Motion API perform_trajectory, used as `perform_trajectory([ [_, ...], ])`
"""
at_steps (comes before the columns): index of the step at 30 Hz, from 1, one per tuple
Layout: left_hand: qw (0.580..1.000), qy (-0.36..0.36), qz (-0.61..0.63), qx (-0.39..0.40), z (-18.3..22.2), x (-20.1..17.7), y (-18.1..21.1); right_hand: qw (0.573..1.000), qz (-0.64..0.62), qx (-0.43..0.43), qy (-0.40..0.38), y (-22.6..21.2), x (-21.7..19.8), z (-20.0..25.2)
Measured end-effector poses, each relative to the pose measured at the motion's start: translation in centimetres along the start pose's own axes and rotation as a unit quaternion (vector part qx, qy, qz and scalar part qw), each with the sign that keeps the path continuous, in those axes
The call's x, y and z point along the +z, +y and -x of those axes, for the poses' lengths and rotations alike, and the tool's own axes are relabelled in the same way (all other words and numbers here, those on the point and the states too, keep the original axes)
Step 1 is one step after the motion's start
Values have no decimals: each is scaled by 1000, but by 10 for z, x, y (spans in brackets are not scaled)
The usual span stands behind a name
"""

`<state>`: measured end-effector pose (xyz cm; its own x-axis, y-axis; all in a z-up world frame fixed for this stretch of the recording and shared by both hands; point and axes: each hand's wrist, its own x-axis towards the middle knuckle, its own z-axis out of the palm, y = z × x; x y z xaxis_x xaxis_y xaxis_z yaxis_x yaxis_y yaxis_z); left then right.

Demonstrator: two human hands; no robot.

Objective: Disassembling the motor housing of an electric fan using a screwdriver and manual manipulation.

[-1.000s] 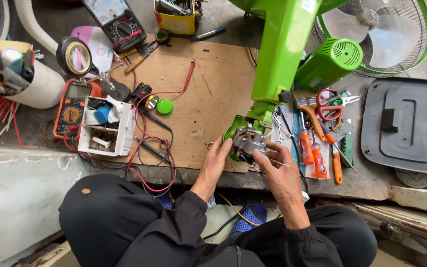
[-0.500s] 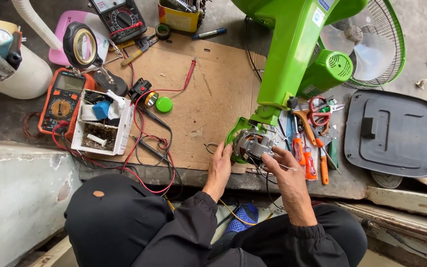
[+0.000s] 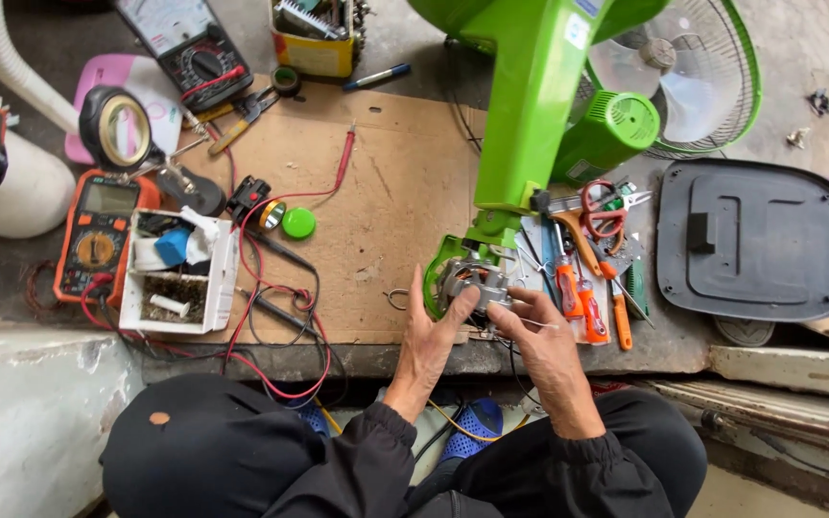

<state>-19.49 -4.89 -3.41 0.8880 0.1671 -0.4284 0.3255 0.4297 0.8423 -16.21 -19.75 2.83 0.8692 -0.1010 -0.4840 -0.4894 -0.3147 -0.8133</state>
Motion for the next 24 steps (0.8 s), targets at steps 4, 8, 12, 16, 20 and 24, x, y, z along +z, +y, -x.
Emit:
perform_trajectory([
  [4,998,21,-36,-53,2,7,8,998,-8,-61,-5,15,-3,-7],
  [8,997,29,-54,-40,3,5,10,995,25,-79,-47,11,-3,-7],
  [12,997,35,-50,-38,7,-5,26,992,59,-91,-63,13,10,-10],
  [16,996,58,-58,-15,0,-41,39,986,51,-109,-111,-7,39,7],
  [20,990,89,-107,0,-9,-84,49,959,88,-203,-177,-8,72,7],
  [24,994,86,-66,-13,-19,-106,53,931,153,-247,-221,-12,66,-9],
])
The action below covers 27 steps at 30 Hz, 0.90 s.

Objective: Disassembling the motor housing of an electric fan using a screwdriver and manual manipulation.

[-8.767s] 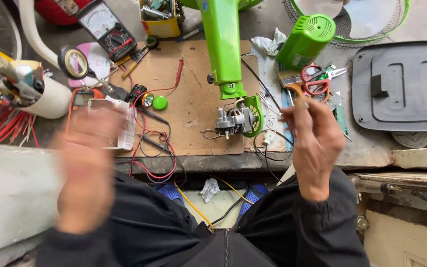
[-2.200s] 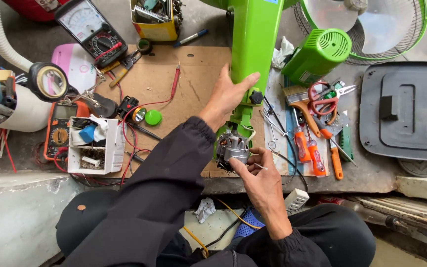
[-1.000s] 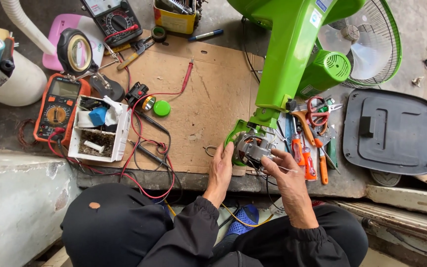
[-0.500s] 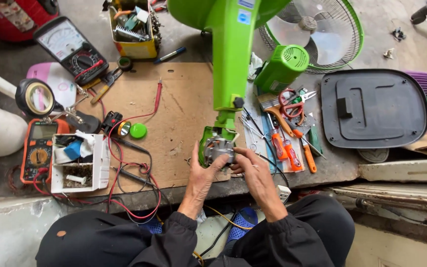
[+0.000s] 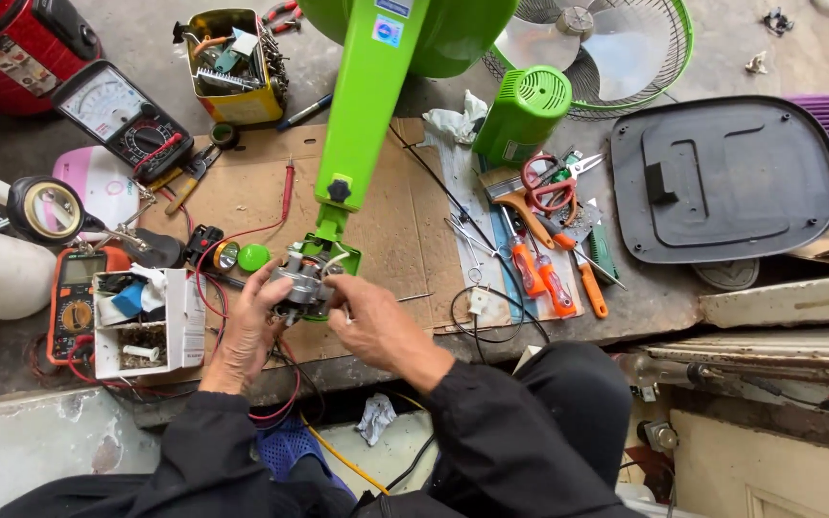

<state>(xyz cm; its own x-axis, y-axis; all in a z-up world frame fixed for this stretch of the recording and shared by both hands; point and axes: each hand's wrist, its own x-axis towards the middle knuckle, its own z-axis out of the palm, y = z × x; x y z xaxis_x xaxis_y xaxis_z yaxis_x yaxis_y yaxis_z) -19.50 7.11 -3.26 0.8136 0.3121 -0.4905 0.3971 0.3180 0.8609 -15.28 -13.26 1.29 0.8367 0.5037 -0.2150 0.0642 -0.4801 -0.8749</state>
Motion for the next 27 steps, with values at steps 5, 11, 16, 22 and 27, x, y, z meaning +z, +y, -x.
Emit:
perform_trajectory([
  [5,996,-32,81,-15,-24,-27,-21,988,109,-86,71,4,-125,12],
  [11,999,1,42,-1,-2,-15,-2,909,356,-178,123,112,-177,-29],
  [16,997,18,-63,37,26,12,34,942,319,-101,21,197,-109,-68],
  [22,934,54,-309,173,7,6,6,958,267,-99,28,187,-100,-32],
  [27,894,93,-418,135,24,32,30,968,151,-20,199,201,-125,38],
])
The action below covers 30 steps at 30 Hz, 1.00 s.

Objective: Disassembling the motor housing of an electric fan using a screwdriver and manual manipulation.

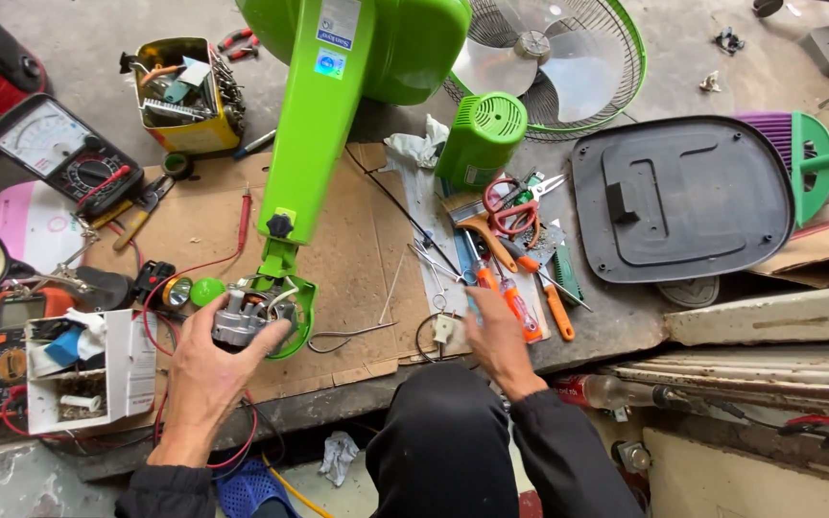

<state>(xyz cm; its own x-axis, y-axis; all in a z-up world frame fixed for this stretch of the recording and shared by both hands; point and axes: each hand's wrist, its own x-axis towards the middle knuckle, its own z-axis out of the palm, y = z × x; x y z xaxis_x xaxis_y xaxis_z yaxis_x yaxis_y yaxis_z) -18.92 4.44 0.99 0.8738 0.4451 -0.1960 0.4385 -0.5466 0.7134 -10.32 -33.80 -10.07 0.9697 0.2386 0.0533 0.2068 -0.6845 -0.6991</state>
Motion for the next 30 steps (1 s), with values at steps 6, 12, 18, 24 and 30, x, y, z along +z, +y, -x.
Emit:
perform_trajectory([
  [6,985,-14,-173,-3,-26,2,-16,964,139,120,190,69,-29,26],
  [12,982,-32,-184,1,-32,-9,-9,969,153,140,133,97,-20,15],
  [18,984,-64,-167,-27,-42,-24,-19,974,133,164,85,108,-23,17],
  [24,979,-95,-165,-75,-38,-43,-12,980,83,172,49,111,-33,27],
  [30,969,-127,-199,-73,-38,-61,-32,972,2,229,42,102,-47,36],
])
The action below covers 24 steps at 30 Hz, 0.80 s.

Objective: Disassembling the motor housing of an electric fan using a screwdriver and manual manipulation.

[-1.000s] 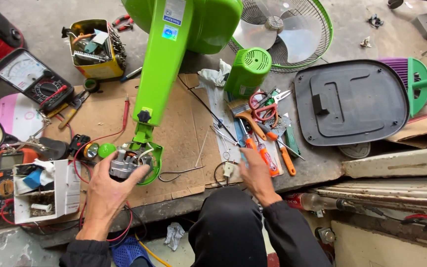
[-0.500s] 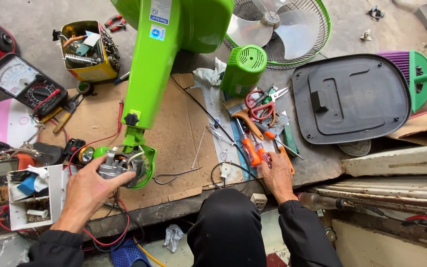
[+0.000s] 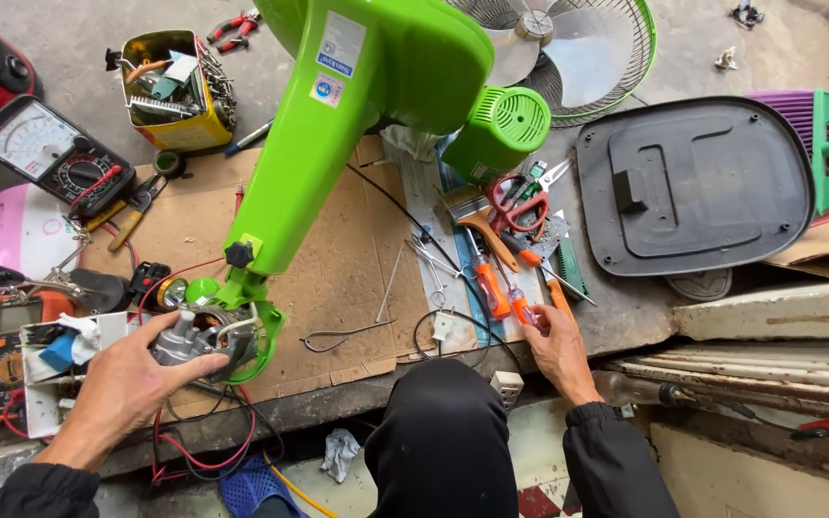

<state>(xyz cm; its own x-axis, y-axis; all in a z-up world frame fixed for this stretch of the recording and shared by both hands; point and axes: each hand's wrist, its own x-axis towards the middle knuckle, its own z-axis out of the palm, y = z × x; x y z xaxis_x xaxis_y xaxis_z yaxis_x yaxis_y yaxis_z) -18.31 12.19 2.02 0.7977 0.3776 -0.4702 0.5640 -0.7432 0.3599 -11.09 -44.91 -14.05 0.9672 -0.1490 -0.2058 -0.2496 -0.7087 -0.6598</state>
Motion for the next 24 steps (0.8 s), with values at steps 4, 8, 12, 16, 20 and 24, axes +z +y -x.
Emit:
perform_trajectory([
  [4,1000,25,3,16,-3,1,-13,1000,27,7,5,-11,-15,8],
  [8,998,45,9,33,-2,-1,-18,997,70,-8,18,5,-13,0],
  [12,998,51,0,36,-2,-2,-18,980,146,-104,83,-6,-2,1],
  [16,998,42,-5,36,1,-6,-14,945,188,-234,131,-50,24,-2],
  [20,999,35,-23,24,1,-14,-12,947,241,-198,79,-45,60,-31],
  [24,994,73,-8,81,-8,-10,-33,995,75,-2,-68,-82,16,-21],
])
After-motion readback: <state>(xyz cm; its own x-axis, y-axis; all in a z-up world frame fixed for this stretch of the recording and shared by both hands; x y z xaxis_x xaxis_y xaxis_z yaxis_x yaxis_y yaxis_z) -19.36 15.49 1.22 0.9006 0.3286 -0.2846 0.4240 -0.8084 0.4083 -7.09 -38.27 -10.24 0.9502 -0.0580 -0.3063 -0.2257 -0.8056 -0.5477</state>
